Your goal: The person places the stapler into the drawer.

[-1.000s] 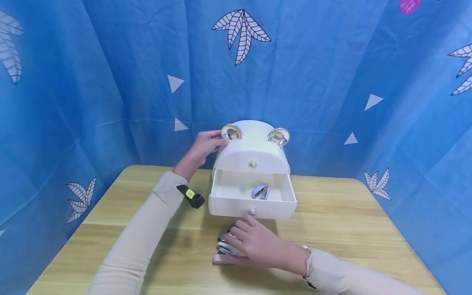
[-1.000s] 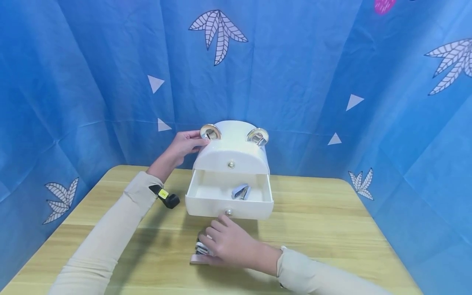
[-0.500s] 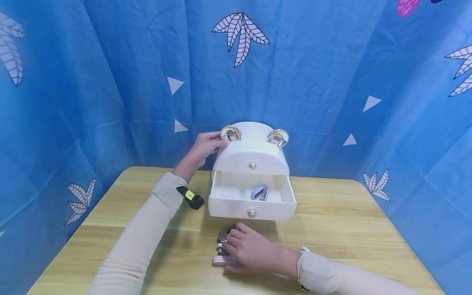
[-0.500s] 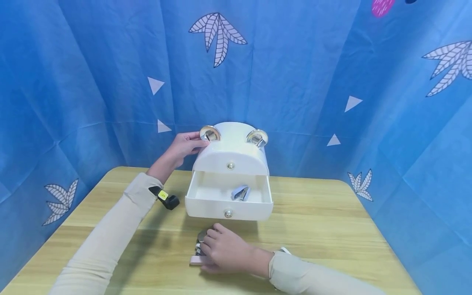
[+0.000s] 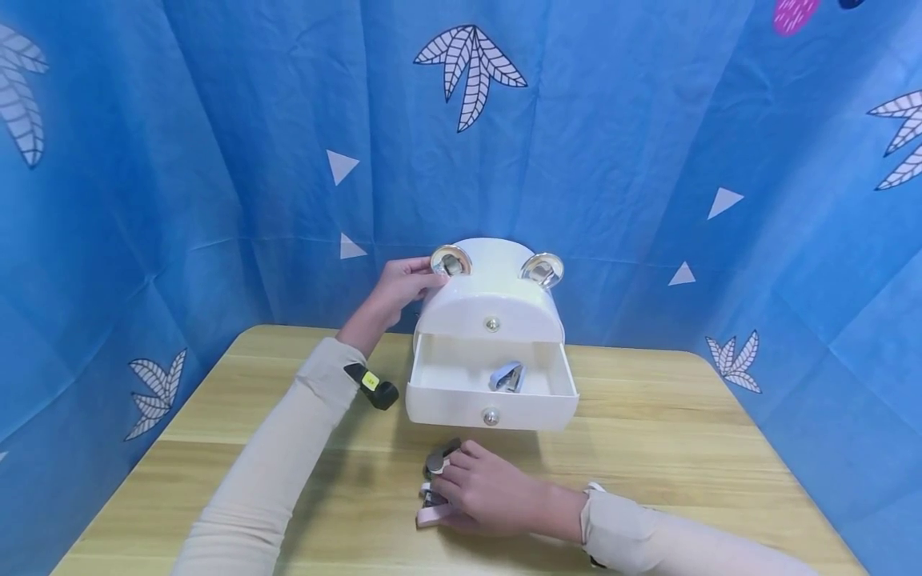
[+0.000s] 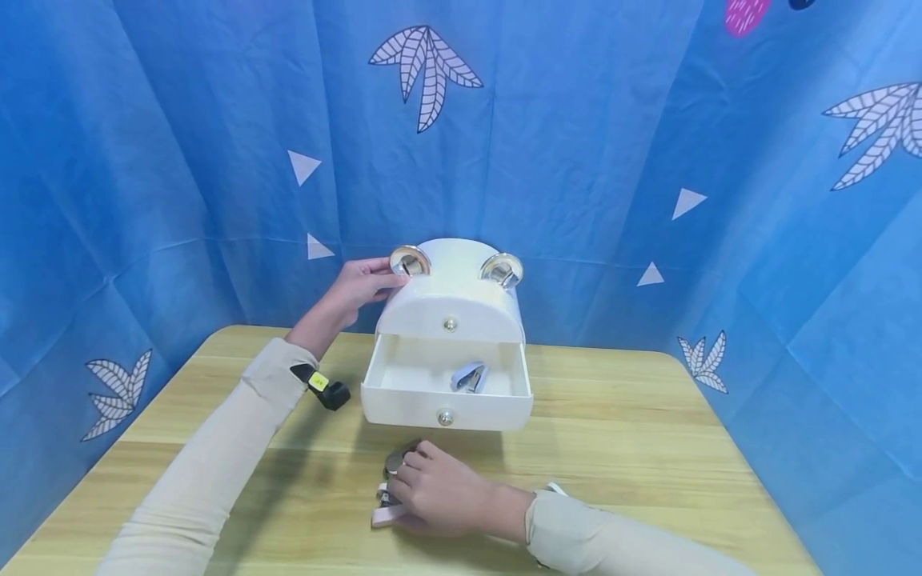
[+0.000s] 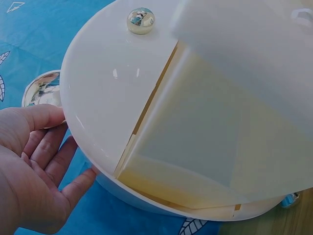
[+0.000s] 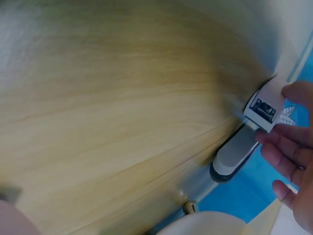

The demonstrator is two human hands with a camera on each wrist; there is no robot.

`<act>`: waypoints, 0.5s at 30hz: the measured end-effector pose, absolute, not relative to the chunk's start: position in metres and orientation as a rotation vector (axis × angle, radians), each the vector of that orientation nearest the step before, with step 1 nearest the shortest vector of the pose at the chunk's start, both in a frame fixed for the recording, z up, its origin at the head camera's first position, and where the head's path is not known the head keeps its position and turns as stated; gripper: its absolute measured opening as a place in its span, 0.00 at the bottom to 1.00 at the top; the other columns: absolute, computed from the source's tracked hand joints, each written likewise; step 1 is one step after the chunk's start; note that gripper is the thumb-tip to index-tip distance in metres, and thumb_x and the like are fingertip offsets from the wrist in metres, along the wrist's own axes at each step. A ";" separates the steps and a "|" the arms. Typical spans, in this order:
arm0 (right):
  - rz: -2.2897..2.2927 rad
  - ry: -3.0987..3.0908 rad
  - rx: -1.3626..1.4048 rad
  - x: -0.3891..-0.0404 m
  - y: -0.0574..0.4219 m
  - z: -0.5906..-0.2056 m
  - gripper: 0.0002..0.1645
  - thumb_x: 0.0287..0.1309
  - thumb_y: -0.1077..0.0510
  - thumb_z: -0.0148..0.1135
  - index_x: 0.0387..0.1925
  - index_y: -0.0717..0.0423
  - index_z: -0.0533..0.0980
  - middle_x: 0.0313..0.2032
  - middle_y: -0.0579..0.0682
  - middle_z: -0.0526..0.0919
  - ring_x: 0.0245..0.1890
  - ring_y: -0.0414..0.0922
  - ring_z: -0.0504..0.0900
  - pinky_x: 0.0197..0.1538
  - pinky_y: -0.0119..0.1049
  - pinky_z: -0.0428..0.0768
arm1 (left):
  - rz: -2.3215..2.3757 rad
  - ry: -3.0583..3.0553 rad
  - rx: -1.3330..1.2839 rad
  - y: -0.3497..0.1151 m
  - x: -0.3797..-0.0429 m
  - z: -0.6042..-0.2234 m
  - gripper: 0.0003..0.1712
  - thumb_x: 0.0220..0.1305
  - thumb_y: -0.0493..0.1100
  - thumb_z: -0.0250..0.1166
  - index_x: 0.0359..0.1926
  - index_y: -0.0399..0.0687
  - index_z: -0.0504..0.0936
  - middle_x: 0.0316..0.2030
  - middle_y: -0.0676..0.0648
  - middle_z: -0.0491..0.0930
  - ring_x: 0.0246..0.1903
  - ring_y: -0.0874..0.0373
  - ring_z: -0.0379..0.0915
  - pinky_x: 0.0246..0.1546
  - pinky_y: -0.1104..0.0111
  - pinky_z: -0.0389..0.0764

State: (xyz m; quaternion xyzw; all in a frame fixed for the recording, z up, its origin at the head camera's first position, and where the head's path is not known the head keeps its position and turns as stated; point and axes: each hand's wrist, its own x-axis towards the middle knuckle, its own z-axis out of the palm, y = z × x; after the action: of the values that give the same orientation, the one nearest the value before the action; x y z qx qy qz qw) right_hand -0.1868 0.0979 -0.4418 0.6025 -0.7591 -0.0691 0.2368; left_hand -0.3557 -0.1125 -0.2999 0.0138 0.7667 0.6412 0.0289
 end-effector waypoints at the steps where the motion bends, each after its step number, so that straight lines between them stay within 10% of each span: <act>1: -0.187 -2.082 1.657 -0.187 0.098 -0.442 0.24 0.60 0.34 0.64 0.47 0.44 0.82 0.41 0.36 0.86 0.42 0.35 0.79 0.50 0.32 0.72 | 1.977 2.366 0.044 -0.112 -0.355 -0.300 0.29 0.67 0.44 0.69 0.67 0.46 0.77 0.63 0.43 0.81 0.66 0.49 0.74 0.70 0.53 0.73; 15: -0.204 -2.094 1.684 -0.188 0.105 -0.441 0.28 0.62 0.32 0.63 0.52 0.45 0.80 0.41 0.36 0.86 0.39 0.35 0.76 0.47 0.32 0.70 | 1.975 2.369 0.047 -0.112 -0.355 -0.298 0.28 0.67 0.44 0.69 0.67 0.46 0.78 0.63 0.43 0.81 0.66 0.48 0.74 0.70 0.52 0.73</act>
State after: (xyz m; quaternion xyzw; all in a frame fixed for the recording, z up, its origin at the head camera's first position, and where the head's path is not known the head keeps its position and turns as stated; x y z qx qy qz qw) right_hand -0.1882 0.1053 -0.4408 0.6093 -0.7578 -0.0738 0.2215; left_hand -0.3549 -0.1121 -0.2984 0.0152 0.7676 0.6401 0.0286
